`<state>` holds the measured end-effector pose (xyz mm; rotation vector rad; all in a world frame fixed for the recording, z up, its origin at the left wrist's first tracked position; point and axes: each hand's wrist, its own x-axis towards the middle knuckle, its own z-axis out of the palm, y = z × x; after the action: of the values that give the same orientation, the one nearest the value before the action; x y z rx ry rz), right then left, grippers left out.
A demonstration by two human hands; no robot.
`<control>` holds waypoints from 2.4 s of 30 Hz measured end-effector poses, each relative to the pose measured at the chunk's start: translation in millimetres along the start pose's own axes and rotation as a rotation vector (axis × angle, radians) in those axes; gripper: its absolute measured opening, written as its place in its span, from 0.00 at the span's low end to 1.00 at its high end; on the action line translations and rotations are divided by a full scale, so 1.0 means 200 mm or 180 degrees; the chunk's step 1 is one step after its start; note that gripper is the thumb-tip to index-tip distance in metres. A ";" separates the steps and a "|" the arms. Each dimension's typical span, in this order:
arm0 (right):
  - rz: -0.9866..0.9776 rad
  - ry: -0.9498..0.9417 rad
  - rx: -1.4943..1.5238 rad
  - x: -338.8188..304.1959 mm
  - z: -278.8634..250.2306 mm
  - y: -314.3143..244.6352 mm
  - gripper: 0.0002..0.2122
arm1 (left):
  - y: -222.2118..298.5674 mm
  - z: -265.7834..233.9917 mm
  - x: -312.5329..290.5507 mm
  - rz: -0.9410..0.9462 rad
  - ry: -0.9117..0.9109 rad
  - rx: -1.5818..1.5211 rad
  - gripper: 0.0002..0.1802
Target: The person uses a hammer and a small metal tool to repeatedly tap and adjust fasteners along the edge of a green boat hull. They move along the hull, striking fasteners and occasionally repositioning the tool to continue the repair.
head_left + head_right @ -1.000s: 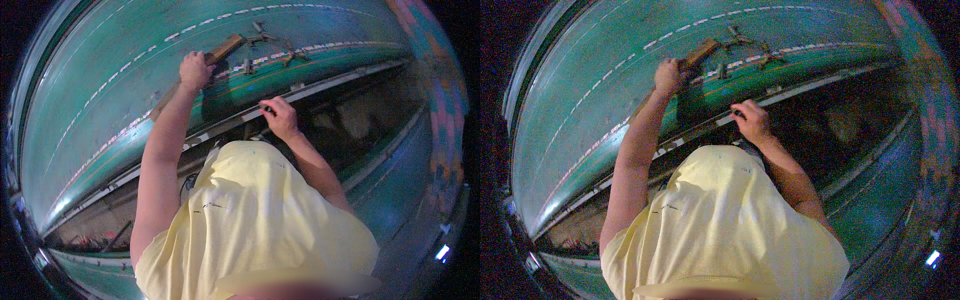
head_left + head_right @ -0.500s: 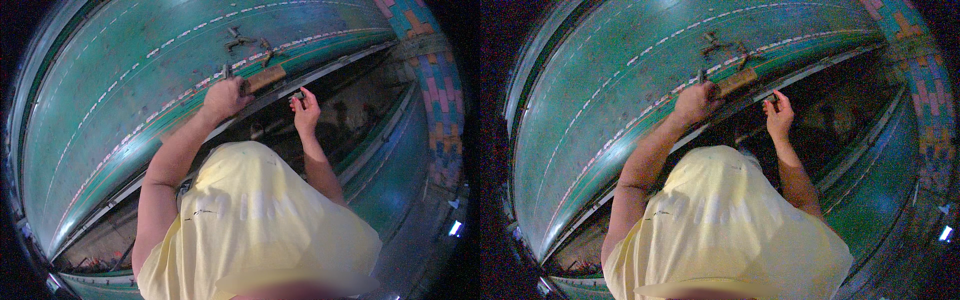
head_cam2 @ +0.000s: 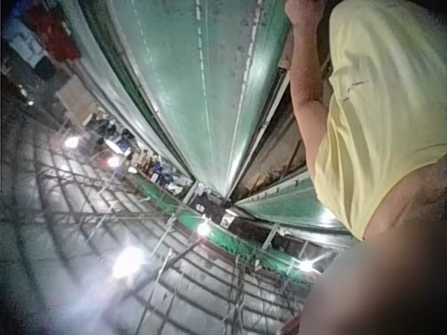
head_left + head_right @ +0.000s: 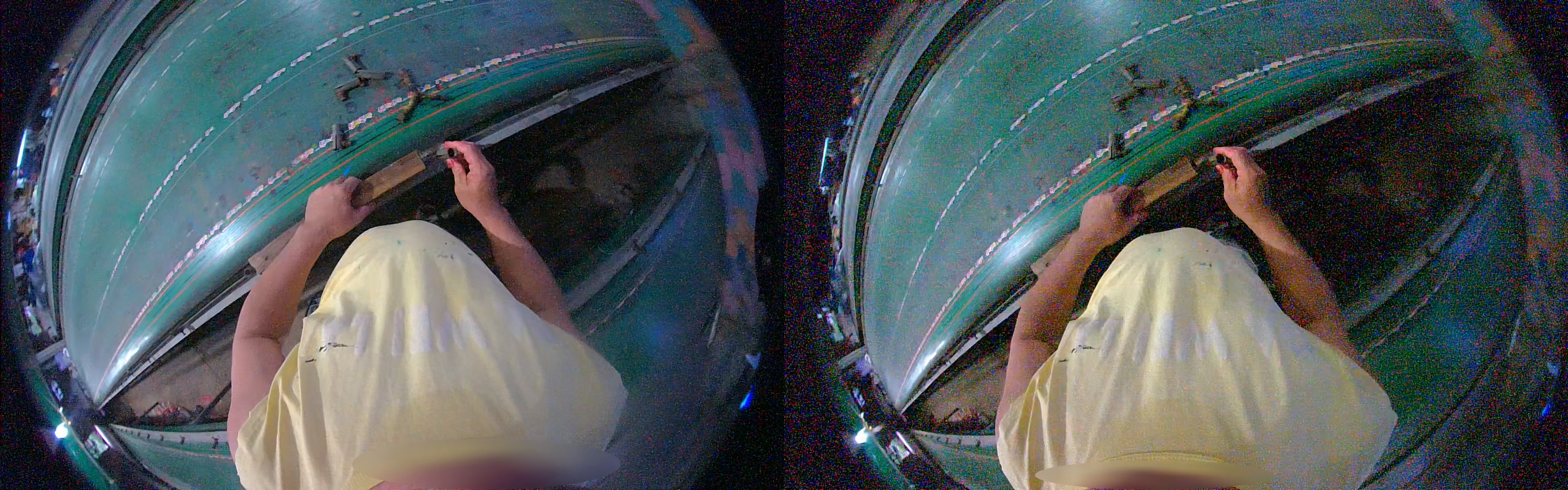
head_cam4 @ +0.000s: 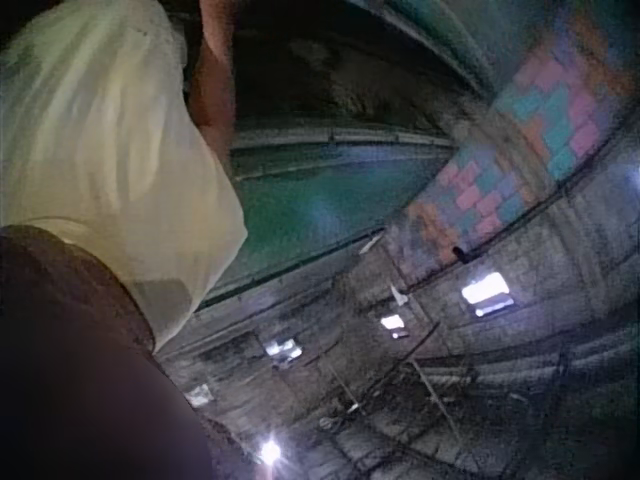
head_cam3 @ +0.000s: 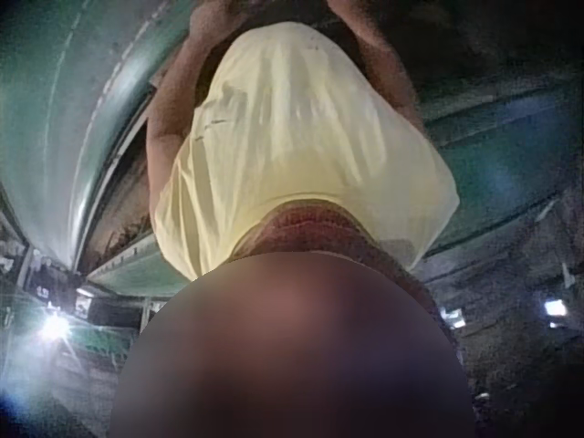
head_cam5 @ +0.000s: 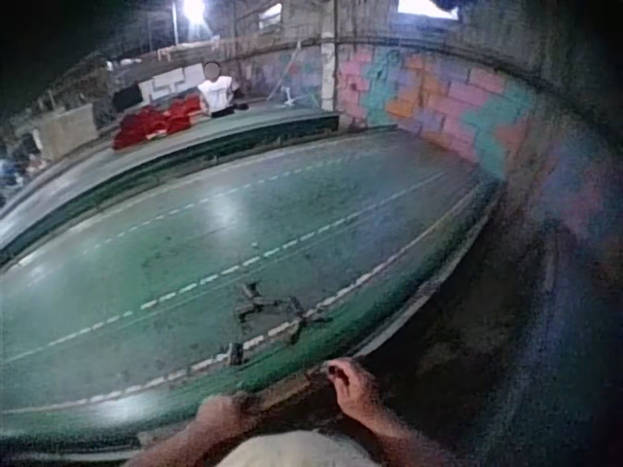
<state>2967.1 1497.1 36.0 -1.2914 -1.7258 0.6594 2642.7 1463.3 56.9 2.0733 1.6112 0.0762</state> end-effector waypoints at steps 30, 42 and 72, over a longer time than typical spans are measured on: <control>-0.0880 -0.0873 -0.0300 0.07 0.04 0.08 0.16 | -0.02 0.03 -0.05 0.0171 0.0364 -0.0262 0.26; -0.0528 -0.0833 -0.0271 0.07 0.09 0.06 0.17 | -0.05 0.05 -0.04 0.0285 0.0298 -0.0249 0.29; 0.1271 -0.0178 -0.0364 -0.18 0.25 0.22 0.07 | 0.43 0.17 0.46 0.1389 0.0618 0.0089 0.28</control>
<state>2948.4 1481.9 -36.0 -1.7360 -1.5798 0.8377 2757.7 1521.7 39.5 2.4684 1.2369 0.4180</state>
